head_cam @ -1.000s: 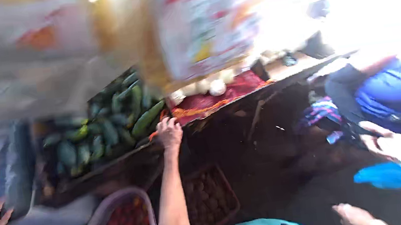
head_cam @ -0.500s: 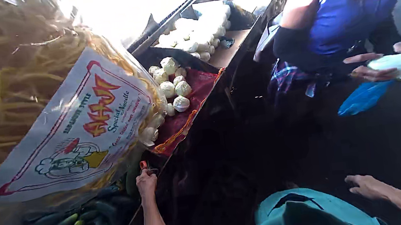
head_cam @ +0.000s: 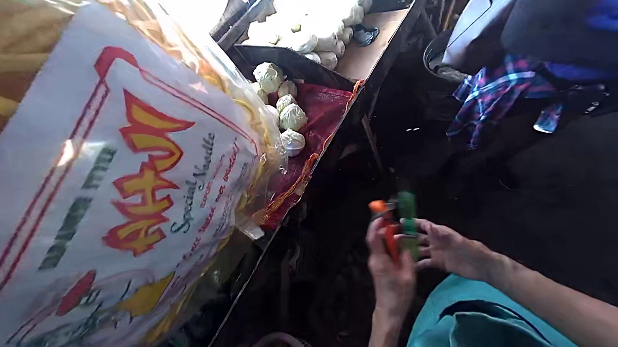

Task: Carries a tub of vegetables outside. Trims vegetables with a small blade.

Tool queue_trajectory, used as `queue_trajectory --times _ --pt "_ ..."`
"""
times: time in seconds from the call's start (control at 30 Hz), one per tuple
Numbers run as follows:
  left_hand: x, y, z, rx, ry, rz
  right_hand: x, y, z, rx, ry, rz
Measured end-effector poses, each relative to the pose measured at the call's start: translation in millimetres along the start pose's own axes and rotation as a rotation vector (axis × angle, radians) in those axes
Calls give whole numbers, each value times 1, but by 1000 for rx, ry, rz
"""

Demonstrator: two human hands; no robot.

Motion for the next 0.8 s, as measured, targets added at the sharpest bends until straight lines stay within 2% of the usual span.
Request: queue_trajectory --times 0.07,0.13,0.2,0.3,0.37,0.4,0.47,0.53,0.6,0.7,0.8 --pt "13 -12 -48 221 288 -93 12 5 -4 226 -85 -10" --pt "36 -11 -62 294 455 -81 22 16 14 271 -196 -19" --pt "76 -10 -43 348 396 -73 31 39 48 128 -234 80" --pt "164 10 30 809 120 -88 31 84 110 -308 -335 200" --pt "212 51 87 1104 36 67 24 110 149 -629 -342 203" --pt "225 75 113 1179 46 232 21 119 169 -742 -334 191" --pt "227 120 149 1156 120 619 16 133 210 -865 -354 163" --pt "200 152 162 1066 193 872 5 143 246 -863 -425 128" --pt "175 159 164 997 188 999 -5 165 273 -877 -500 120" --pt "166 160 166 1056 91 1092 -16 201 284 -1072 -556 173" --pt "173 163 166 1042 59 1085 -23 236 277 -1296 -604 412"
Point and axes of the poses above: each hand's wrist, its own x-axis towards the middle knuckle, its own z-axis out of the back of the hand, y = z × x, the point moved 10 cm from there along x, towards the middle knuckle, and after that the axes turned 3 degrees about y, right-handed, at the moved point
